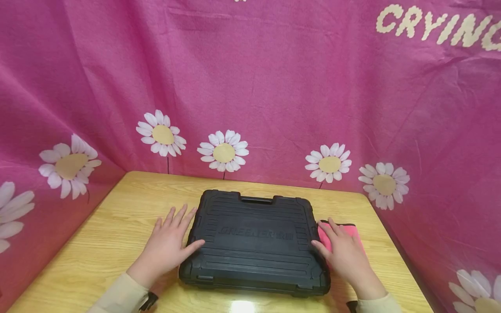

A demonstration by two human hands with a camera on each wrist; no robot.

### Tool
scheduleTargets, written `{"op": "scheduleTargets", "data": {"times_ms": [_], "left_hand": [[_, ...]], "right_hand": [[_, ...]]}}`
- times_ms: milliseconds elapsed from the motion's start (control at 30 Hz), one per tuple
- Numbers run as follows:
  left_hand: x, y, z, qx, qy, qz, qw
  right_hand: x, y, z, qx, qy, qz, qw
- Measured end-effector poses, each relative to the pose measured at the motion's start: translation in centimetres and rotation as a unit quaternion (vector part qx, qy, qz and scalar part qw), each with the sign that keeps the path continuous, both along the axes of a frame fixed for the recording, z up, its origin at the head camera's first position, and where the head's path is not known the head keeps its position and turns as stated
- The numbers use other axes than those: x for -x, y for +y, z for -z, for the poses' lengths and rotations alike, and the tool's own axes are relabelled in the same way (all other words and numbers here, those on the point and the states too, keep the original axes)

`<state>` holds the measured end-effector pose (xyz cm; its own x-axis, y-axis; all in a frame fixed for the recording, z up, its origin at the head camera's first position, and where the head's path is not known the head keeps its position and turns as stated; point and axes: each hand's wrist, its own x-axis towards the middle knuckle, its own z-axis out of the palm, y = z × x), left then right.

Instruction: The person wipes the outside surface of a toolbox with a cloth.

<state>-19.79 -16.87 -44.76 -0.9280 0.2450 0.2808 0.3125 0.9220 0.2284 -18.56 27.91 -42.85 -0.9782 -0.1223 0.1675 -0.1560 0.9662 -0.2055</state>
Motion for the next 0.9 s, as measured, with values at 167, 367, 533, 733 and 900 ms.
{"op": "scheduleTargets", "data": {"times_ms": [167,367,533,733,900], "left_hand": [[0.3,-0.3,0.2,-0.080,0.009,-0.007,0.9967],[0.6,-0.6,0.7,-0.179,-0.034,-0.038,0.9825],[0.8,-0.3,1.7,-0.226,-0.085,-0.046,0.9694],[0.7,0.3,3.0,-0.270,-0.139,-0.048,0.9516],[0.8,0.9,3.8,-0.313,-0.175,-0.044,0.9325]], "right_hand": [[0.1,0.4,0.1,0.041,0.031,0.023,0.9984],[0.2,1.2,0.7,0.047,0.020,0.029,0.9982],[0.3,2.0,1.5,0.029,-0.041,0.023,0.9985],[0.8,3.1,2.7,0.018,-0.102,0.003,0.9946],[1.2,3.6,4.0,0.021,-0.123,-0.011,0.9921]]}}
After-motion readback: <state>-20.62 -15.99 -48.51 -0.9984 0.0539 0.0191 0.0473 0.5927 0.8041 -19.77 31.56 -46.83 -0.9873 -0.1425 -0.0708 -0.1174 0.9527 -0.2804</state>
